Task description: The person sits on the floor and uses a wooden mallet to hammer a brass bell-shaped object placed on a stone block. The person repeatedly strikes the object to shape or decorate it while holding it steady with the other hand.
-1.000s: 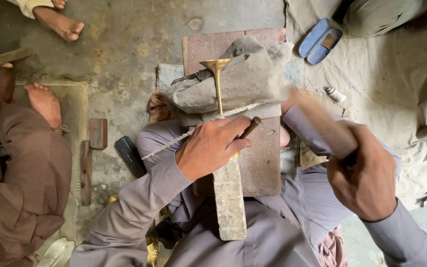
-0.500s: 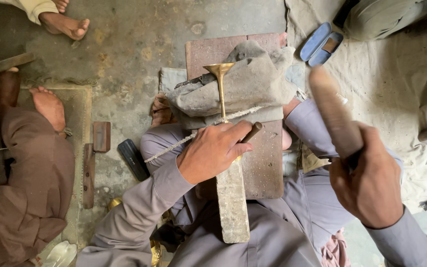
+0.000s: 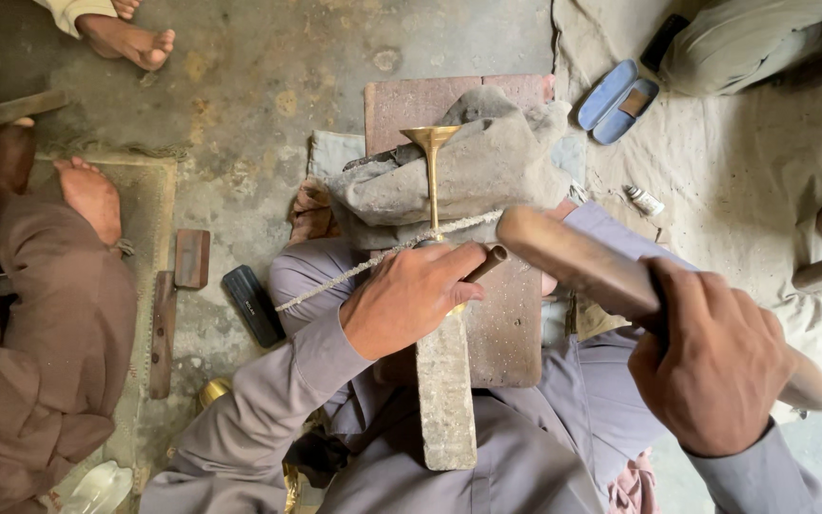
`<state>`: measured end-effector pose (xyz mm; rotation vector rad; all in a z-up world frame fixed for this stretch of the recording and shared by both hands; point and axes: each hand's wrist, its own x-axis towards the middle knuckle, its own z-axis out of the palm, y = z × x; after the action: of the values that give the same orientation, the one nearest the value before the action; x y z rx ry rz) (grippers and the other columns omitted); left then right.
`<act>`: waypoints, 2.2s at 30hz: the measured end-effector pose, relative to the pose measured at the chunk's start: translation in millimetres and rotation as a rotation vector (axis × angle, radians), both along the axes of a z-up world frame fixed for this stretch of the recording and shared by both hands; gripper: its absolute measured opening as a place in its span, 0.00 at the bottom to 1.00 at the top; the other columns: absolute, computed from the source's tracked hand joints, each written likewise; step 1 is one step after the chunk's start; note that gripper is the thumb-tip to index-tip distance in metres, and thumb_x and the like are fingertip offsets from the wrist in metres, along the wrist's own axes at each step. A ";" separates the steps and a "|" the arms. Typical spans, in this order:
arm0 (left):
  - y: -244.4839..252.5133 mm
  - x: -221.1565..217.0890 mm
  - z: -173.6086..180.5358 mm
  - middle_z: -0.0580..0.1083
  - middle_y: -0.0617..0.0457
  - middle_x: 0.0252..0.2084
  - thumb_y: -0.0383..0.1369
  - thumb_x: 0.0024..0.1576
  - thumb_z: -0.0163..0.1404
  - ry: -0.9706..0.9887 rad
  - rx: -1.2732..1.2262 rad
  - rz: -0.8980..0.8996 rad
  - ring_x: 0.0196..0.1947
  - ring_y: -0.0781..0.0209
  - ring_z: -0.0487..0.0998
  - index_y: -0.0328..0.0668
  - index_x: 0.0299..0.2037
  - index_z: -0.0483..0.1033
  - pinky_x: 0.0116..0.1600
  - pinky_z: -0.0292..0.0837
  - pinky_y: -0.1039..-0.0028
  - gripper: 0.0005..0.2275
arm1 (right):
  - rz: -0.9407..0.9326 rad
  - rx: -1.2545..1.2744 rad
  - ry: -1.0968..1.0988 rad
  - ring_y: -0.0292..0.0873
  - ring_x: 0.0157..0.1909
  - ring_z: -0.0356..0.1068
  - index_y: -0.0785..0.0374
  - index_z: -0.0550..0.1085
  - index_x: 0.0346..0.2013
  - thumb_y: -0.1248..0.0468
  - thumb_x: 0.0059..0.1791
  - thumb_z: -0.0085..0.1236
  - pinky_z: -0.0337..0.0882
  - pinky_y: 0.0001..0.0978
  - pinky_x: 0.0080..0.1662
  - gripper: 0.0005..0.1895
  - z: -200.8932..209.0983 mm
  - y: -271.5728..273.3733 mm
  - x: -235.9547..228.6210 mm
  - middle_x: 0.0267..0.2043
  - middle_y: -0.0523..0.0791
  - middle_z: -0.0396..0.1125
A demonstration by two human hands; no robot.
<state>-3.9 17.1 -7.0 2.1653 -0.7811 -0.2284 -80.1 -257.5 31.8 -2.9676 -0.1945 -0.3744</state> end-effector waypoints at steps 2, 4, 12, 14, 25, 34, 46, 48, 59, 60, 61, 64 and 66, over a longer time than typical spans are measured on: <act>-0.3 -1.4 -0.4 0.74 0.41 0.34 0.36 0.58 0.56 -0.037 -0.057 -0.003 0.35 0.36 0.77 0.42 0.51 0.69 0.36 0.71 0.55 0.15 | -0.195 0.361 0.176 0.53 0.33 0.70 0.64 0.69 0.56 0.70 0.40 0.57 0.69 0.44 0.40 0.28 -2.6 1.9 0.1 0.34 0.52 0.69; 0.1 -3.1 -0.9 0.74 0.41 0.34 0.37 0.58 0.58 -0.034 -0.018 0.016 0.35 0.35 0.77 0.42 0.48 0.69 0.36 0.70 0.54 0.14 | -0.188 0.367 0.188 0.53 0.34 0.71 0.64 0.69 0.56 0.69 0.40 0.58 0.69 0.43 0.40 0.28 -3.8 2.3 0.5 0.35 0.52 0.69; -0.4 -4.7 1.0 0.73 0.40 0.32 0.36 0.57 0.59 -0.007 0.044 0.068 0.33 0.34 0.76 0.41 0.49 0.70 0.33 0.70 0.53 0.14 | -0.014 0.010 0.024 0.56 0.36 0.72 0.62 0.72 0.52 0.73 0.36 0.59 0.69 0.47 0.39 0.28 -3.7 2.8 -1.6 0.36 0.53 0.72; -0.3 -6.8 1.3 0.73 0.40 0.32 0.35 0.56 0.59 -0.049 0.012 0.070 0.33 0.35 0.77 0.41 0.51 0.71 0.34 0.71 0.53 0.16 | -0.227 0.375 0.214 0.52 0.33 0.70 0.63 0.69 0.56 0.69 0.41 0.59 0.69 0.42 0.39 0.27 -5.3 4.1 -0.7 0.35 0.51 0.69; -0.4 -11.4 2.7 0.73 0.41 0.32 0.34 0.56 0.59 -0.059 0.028 0.101 0.33 0.36 0.78 0.42 0.50 0.72 0.33 0.71 0.54 0.15 | -0.089 0.207 0.099 0.52 0.34 0.71 0.63 0.71 0.53 0.72 0.37 0.58 0.68 0.44 0.39 0.28 -4.1 0.0 -2.0 0.34 0.50 0.70; 1.2 -12.4 2.5 0.72 0.42 0.33 0.34 0.57 0.59 -0.065 0.031 0.107 0.33 0.36 0.78 0.41 0.50 0.71 0.34 0.71 0.54 0.14 | -0.099 0.530 0.307 0.55 0.36 0.69 0.63 0.66 0.55 0.71 0.39 0.61 0.71 0.44 0.41 0.29 -10.7 -9.7 1.0 0.39 0.52 0.71; 3.5 -12.7 4.6 0.74 0.43 0.34 0.28 0.55 0.60 -0.045 0.002 0.115 0.35 0.37 0.79 0.41 0.49 0.71 0.34 0.72 0.56 0.14 | -0.088 0.506 0.254 0.52 0.39 0.73 0.62 0.66 0.59 0.72 0.39 0.58 0.72 0.43 0.42 0.32 -1.7 -4.9 5.0 0.42 0.51 0.72; 4.1 -12.5 6.5 0.74 0.43 0.34 0.29 0.55 0.61 -0.036 0.007 0.107 0.34 0.38 0.79 0.41 0.49 0.72 0.33 0.72 0.57 0.14 | 0.041 0.173 0.090 0.59 0.40 0.72 0.65 0.69 0.60 0.76 0.36 0.58 0.71 0.46 0.42 0.36 0.8 -3.9 2.9 0.42 0.57 0.71; 7.5 -13.6 7.2 0.75 0.46 0.36 0.26 0.55 0.58 -0.001 -0.021 0.116 0.37 0.41 0.81 0.40 0.51 0.71 0.34 0.74 0.59 0.15 | -0.042 0.279 0.188 0.57 0.39 0.71 0.63 0.69 0.60 0.73 0.37 0.59 0.71 0.46 0.42 0.35 9.6 -2.6 7.0 0.41 0.54 0.69; 7.5 -13.4 7.0 0.76 0.46 0.36 0.26 0.55 0.58 -0.009 -0.028 0.112 0.36 0.41 0.81 0.40 0.51 0.72 0.34 0.74 0.59 0.14 | 0.025 0.140 0.117 0.59 0.39 0.71 0.64 0.69 0.60 0.74 0.35 0.60 0.70 0.47 0.42 0.37 9.9 -2.1 7.3 0.41 0.56 0.69; 8.0 -14.8 7.0 0.76 0.45 0.37 0.26 0.55 0.58 -0.015 -0.033 0.111 0.36 0.41 0.81 0.41 0.50 0.72 0.34 0.74 0.59 0.14 | -0.017 0.254 0.156 0.58 0.38 0.71 0.63 0.69 0.61 0.74 0.37 0.58 0.71 0.46 0.41 0.35 10.1 -1.5 7.4 0.42 0.55 0.69; 8.5 -16.8 6.8 0.77 0.46 0.38 0.25 0.54 0.59 -0.041 -0.036 0.111 0.36 0.42 0.81 0.41 0.49 0.72 0.34 0.74 0.59 0.14 | -0.043 0.350 0.193 0.56 0.35 0.72 0.61 0.68 0.61 0.74 0.39 0.56 0.71 0.44 0.41 0.34 10.8 0.4 9.3 0.43 0.55 0.70; 8.5 -16.3 5.8 0.77 0.46 0.38 0.24 0.54 0.58 -0.040 -0.044 0.111 0.37 0.43 0.82 0.41 0.50 0.72 0.35 0.75 0.60 0.14 | 0.065 0.089 0.106 0.62 0.36 0.72 0.62 0.70 0.59 0.74 0.33 0.60 0.71 0.49 0.40 0.37 10.5 1.6 10.4 0.38 0.57 0.70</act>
<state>-20.2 25.6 -1.2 2.1693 -0.6795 -0.1108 -69.8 -255.9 42.2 -2.8754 -0.2549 -0.2108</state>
